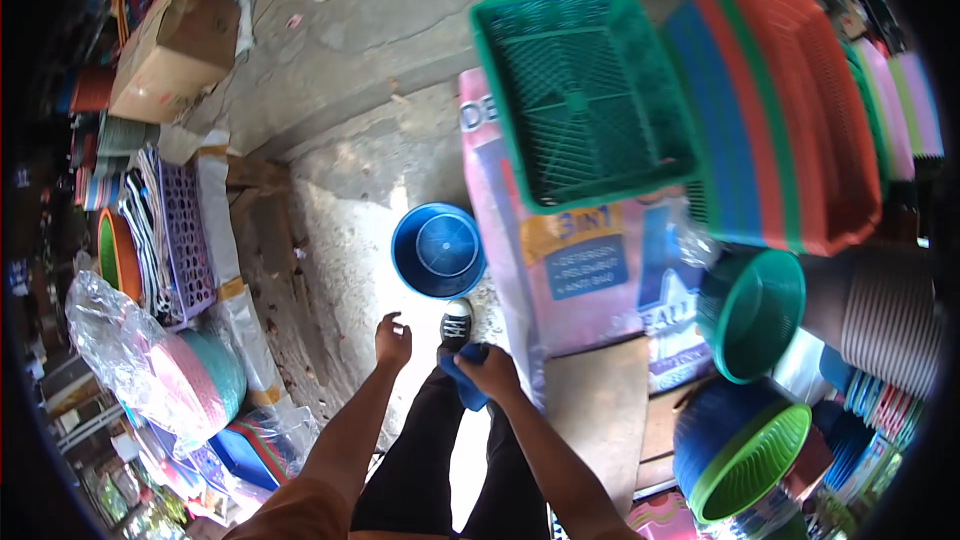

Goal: The person picks up a cloth, then wipes down green and blue plastic colanders one at a time with the cloth.

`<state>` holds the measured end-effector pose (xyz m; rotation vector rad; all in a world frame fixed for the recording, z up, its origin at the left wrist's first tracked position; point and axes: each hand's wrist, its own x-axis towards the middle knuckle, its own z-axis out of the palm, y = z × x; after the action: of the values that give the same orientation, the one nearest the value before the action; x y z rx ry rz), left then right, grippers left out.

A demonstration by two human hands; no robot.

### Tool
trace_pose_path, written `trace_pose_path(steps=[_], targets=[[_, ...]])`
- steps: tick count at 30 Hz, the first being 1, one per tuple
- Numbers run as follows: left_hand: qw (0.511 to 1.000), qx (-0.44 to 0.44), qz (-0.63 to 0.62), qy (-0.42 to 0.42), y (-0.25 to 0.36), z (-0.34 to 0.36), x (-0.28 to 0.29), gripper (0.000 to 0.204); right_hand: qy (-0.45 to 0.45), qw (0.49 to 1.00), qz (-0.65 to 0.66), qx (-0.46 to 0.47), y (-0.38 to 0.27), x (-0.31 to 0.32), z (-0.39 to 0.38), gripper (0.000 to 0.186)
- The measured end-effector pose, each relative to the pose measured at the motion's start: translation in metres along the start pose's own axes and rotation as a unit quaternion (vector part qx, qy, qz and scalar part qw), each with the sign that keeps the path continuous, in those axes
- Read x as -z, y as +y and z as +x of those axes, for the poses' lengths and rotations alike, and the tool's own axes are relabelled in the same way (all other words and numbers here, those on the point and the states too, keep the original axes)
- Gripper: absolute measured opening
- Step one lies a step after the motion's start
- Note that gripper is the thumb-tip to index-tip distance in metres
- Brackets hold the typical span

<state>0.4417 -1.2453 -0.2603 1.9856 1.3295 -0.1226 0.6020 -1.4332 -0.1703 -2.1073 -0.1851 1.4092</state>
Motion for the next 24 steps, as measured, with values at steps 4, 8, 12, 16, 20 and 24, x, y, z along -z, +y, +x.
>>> trace_pose_path(steps=[4, 8, 12, 16, 20, 24], targets=[[0.997, 0.072, -0.007, 0.000, -0.024, 0.088, -0.025, 0.042, 0.106, 0.991, 0.029, -0.072, 0.000, -0.039, 0.112, 0.065], [0.996, 0.083, 0.006, 0.026, -0.039, 0.159, -0.038, 0.053, 0.169, 0.976, -0.036, -0.130, 0.018, -0.060, 0.212, 0.056], [0.993, 0.122, 0.007, 0.010, -0.061, 0.191, -0.041, 0.046, 0.209, 0.964, -0.117, -0.118, 0.018, -0.069, 0.257, 0.047], [0.990, 0.138, 0.005, 0.003, -0.062, 0.194, -0.053, 0.035, 0.233, 0.952, -0.149, -0.133, 0.030, -0.070, 0.265, 0.040], [0.989, 0.148, 0.005, 0.014, -0.069, 0.199, -0.057, 0.034, 0.267, 0.945, -0.146, -0.119, 0.032, -0.076, 0.269, 0.035], [0.987, 0.161, 0.026, -0.004, -0.067, 0.201, -0.058, 0.032, 0.275, 0.944, -0.140, -0.114, 0.041, -0.076, 0.271, 0.034]])
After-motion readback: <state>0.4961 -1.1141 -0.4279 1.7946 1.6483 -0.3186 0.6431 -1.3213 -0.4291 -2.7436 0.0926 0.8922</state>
